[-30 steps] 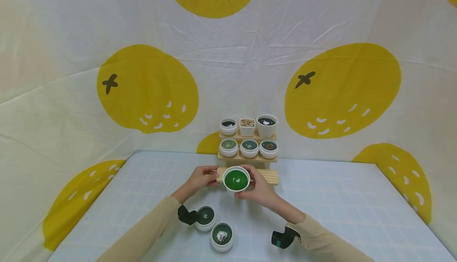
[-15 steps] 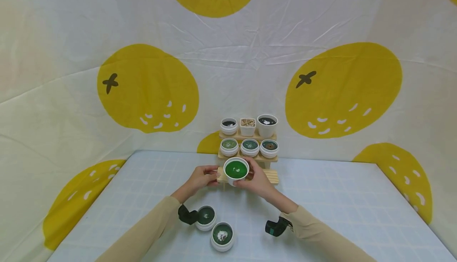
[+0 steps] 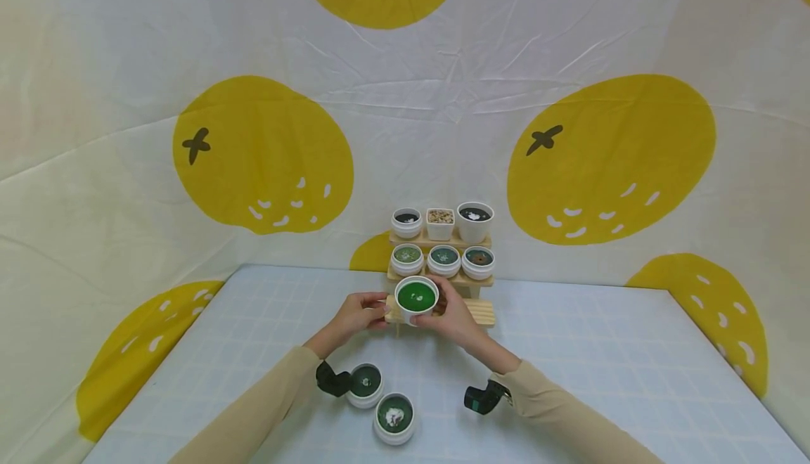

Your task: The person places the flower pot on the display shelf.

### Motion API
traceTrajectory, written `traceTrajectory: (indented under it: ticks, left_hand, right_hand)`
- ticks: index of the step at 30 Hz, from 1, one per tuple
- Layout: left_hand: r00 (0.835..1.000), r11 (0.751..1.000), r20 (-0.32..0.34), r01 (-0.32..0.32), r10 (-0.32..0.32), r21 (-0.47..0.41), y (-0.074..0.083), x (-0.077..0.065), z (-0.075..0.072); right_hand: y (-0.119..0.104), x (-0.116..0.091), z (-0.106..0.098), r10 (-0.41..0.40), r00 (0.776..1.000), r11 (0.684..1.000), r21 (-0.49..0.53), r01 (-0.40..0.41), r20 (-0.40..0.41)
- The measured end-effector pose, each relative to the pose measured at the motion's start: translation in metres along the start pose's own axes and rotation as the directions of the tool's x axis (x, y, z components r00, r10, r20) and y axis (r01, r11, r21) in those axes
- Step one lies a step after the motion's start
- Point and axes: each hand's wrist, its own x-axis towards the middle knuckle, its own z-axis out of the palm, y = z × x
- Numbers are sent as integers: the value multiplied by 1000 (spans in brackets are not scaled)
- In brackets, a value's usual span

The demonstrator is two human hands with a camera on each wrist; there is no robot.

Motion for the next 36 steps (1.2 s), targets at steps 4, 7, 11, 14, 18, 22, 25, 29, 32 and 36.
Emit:
traceTrajectory:
  ticks: [4,7,11,14,18,22,25,29,32,36]
  left_hand:
    - [1000,1000,8,9,-9,3,1,-1,0]
    - [1000,1000,12,17,-17,8,1,-1,-1]
    - [1000,1000,16,25,-25,12,2,-1,-1]
    - [999,1000,21,25,-25,17,2,-1,-2]
    - [1000,1000,26,15,-15,24,2,-1,-2]
    - [1000,1000,20,9,-9,12,1,-1,-2]
    - [1000,1000,14,9,-9,7,1,0,-1]
    - [1000,1000,12,6,-6,9,0,0,-1]
    - [1000,1000,13,2,-2,6,0,1,-1]
    - [1000,1000,17,-5,5,4,-1,0,-1]
  right_hand:
    - [3,2,1,7,1000,1000,16,-7,8]
    - [4,3,2,12,1000,999,31,-13,12]
    - [2,4,3,21,1000,998,50,-22,18]
    - [2,5,4,14,1000,999,40,-15,15]
    - [3,5,4,4,1000,1000,12,-4,-3]
    - [4,4,5,-10,1000,1000,18,11,-22]
    - [4,4,6,-24,999,999,35,25,-34]
    - [6,4,8,-27,999,998,53,29,-39]
    - [6,4,9,-13,999,998,53,15,-41]
    - [7,3,10,2,999,999,42,0,-47]
